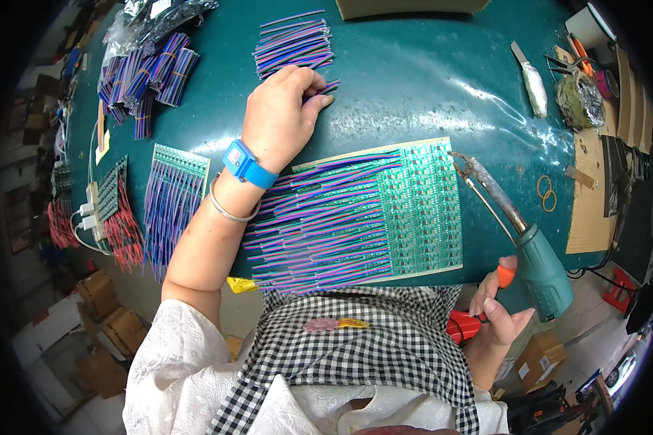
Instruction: The user is using a soldering iron to attach components to green printed circuit boards.
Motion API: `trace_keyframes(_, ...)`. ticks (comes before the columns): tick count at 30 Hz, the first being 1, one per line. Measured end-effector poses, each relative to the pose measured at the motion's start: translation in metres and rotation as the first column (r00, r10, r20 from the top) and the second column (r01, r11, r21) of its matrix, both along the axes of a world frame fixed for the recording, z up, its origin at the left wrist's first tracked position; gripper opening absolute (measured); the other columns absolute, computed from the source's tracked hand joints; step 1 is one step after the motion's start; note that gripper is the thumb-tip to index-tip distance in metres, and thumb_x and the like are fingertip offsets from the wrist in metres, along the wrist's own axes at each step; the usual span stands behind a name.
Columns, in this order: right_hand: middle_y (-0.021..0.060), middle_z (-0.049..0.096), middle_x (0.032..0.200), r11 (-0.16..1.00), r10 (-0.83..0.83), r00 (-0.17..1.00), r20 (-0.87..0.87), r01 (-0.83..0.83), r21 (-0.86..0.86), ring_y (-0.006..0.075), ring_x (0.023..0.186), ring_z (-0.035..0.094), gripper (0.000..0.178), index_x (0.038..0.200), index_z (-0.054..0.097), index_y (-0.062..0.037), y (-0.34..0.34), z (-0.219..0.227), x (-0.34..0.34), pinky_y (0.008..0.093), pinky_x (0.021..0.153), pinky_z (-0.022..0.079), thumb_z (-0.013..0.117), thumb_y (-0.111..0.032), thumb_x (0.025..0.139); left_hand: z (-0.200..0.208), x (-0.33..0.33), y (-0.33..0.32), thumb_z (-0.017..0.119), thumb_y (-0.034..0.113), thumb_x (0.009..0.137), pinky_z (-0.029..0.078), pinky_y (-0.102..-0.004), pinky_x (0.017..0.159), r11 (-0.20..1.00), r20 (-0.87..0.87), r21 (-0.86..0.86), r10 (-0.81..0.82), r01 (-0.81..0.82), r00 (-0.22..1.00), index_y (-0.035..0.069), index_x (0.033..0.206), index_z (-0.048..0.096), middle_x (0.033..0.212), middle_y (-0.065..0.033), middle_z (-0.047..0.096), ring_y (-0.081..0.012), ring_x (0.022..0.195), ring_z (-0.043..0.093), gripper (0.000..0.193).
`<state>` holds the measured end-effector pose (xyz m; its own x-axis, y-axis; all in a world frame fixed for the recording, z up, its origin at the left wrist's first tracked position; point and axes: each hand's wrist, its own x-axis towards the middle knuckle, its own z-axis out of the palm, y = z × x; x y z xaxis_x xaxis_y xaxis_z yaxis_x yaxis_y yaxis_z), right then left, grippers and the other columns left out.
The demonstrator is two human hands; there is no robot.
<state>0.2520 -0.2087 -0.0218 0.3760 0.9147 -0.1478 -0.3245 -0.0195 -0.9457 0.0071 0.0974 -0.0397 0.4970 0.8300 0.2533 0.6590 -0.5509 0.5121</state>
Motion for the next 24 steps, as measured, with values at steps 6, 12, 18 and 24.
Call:
trace_keyframes(6,0.0093,0.051,0.073,1.000,-0.012,1.000,0.012,0.012,-0.013,0.0141,0.050,0.051,0.059,0.127,0.041,0.0115,-0.001,-0.002,-0.002,0.0267,0.042,0.048,0.068,-0.003,0.077,0.000,0.000,0.001,0.078,0.012,0.077,0.054,-0.0394,0.068,0.999,-0.059,0.029,0.023,-0.021,0.998,0.005,0.080,0.068,0.083,-0.0106,0.068,-0.0290,0.076,0.067,0.012)
trace_keyframes(12,0.0091,0.051,0.073,1.000,0.003,1.000,0.019,-0.003,-0.003,0.0142,0.051,0.051,0.058,0.127,0.041,0.0116,-0.002,-0.003,-0.002,0.0267,0.042,0.048,0.068,-0.002,0.077,0.005,0.001,0.003,0.078,0.014,0.077,0.053,-0.0394,0.069,0.996,-0.098,-0.069,0.055,-0.061,0.994,0.006,0.080,0.069,0.082,-0.0109,0.067,-0.0298,0.076,0.067,0.013)
trace_keyframes(18,0.0096,0.052,0.075,1.000,0.025,1.000,-0.007,-0.025,0.004,0.0150,0.052,0.052,0.059,0.128,0.041,0.0120,-0.001,-0.002,-0.002,0.0271,0.043,0.049,0.067,0.000,0.077,0.016,0.001,-0.004,0.073,0.006,0.084,0.050,-0.0337,0.062,0.937,-0.150,0.324,-0.081,0.127,0.985,0.003,0.089,0.065,0.077,-0.0101,0.065,-0.0273,0.064,0.061,0.010)
trace_keyframes(24,0.0098,0.053,0.076,0.998,0.058,0.998,-0.012,-0.058,-0.022,0.0152,0.052,0.053,0.060,0.130,0.041,0.0117,-0.004,-0.006,-0.001,0.0278,0.044,0.048,0.068,0.001,0.077,0.042,0.025,-0.066,0.072,-0.001,0.077,0.055,-0.0360,0.063,0.906,-0.010,0.168,-0.392,0.388,0.920,0.005,0.099,0.070,0.078,-0.0111,0.067,-0.0272,0.068,0.066,0.023)
